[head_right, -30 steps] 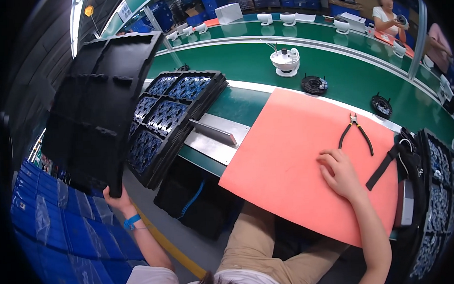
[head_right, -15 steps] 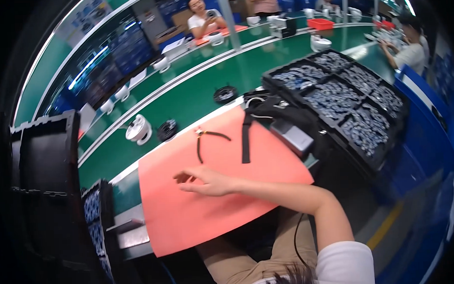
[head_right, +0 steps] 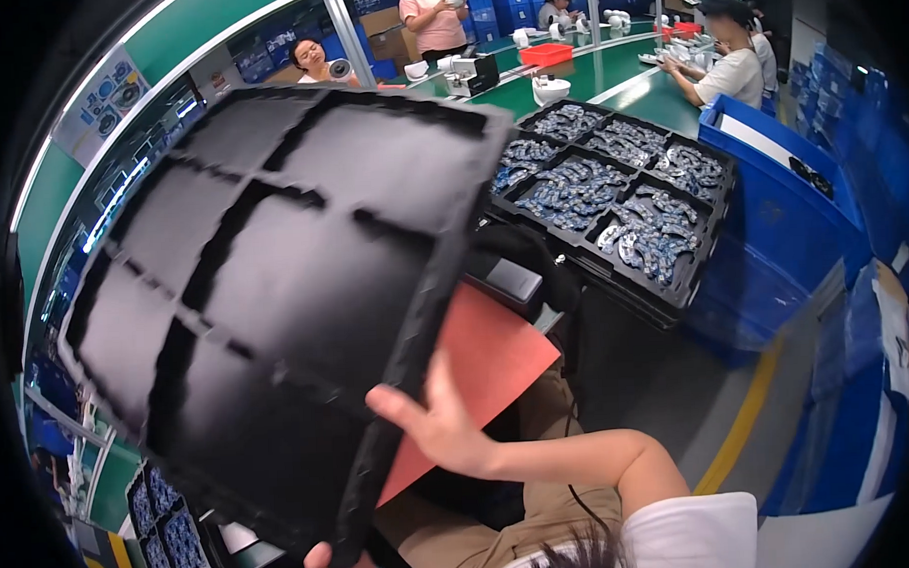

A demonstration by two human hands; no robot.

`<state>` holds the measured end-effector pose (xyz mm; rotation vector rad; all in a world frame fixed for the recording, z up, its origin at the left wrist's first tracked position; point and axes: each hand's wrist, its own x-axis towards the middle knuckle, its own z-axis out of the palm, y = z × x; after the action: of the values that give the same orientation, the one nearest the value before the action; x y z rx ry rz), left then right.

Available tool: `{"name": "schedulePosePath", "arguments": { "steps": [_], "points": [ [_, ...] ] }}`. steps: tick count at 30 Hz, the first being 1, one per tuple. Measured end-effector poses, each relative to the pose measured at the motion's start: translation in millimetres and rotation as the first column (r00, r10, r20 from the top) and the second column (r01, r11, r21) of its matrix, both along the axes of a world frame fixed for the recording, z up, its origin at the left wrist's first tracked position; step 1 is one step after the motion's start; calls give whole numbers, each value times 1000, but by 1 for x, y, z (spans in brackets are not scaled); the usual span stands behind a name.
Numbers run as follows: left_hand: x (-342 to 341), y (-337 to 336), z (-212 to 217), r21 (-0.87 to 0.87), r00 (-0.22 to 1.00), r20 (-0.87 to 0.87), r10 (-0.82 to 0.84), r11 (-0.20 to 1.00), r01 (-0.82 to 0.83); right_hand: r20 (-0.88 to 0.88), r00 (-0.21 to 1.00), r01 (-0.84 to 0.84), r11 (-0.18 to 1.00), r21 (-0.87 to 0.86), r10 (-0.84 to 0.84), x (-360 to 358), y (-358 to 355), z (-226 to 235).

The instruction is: Assembling and sorting LED circuit panels at a factory workstation.

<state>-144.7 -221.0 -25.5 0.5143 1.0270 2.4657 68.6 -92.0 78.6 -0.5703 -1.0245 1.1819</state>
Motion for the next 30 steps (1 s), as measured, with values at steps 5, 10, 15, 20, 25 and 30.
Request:
{"name": "schedulePosePath", "arguments": {
  "steps": [5,10,15,20,25,30],
  "points": [
    [94,67,37,-240,643,-118,-757,650,721,-215,916,328,940,-89,-340,93,18,-3],
    [131,106,33,-305,173,-239,-955,243,921,-140,762,629,774,-71,-632,185,-3,7],
    [110,150,34,-454,117,-787,-606,698,554,-48,720,688,721,-80,-693,249,8,12],
    [96,153,28,-455,-61,-880,-471,797,399,-19,738,656,724,-213,-675,321,14,13],
    [96,158,26,-435,-246,-890,-383,876,210,-33,797,572,773,-275,-603,355,35,-7],
    [96,155,29,-423,-257,-895,-365,877,227,39,791,592,748,-299,-611,382,46,-19]
  ]
}}
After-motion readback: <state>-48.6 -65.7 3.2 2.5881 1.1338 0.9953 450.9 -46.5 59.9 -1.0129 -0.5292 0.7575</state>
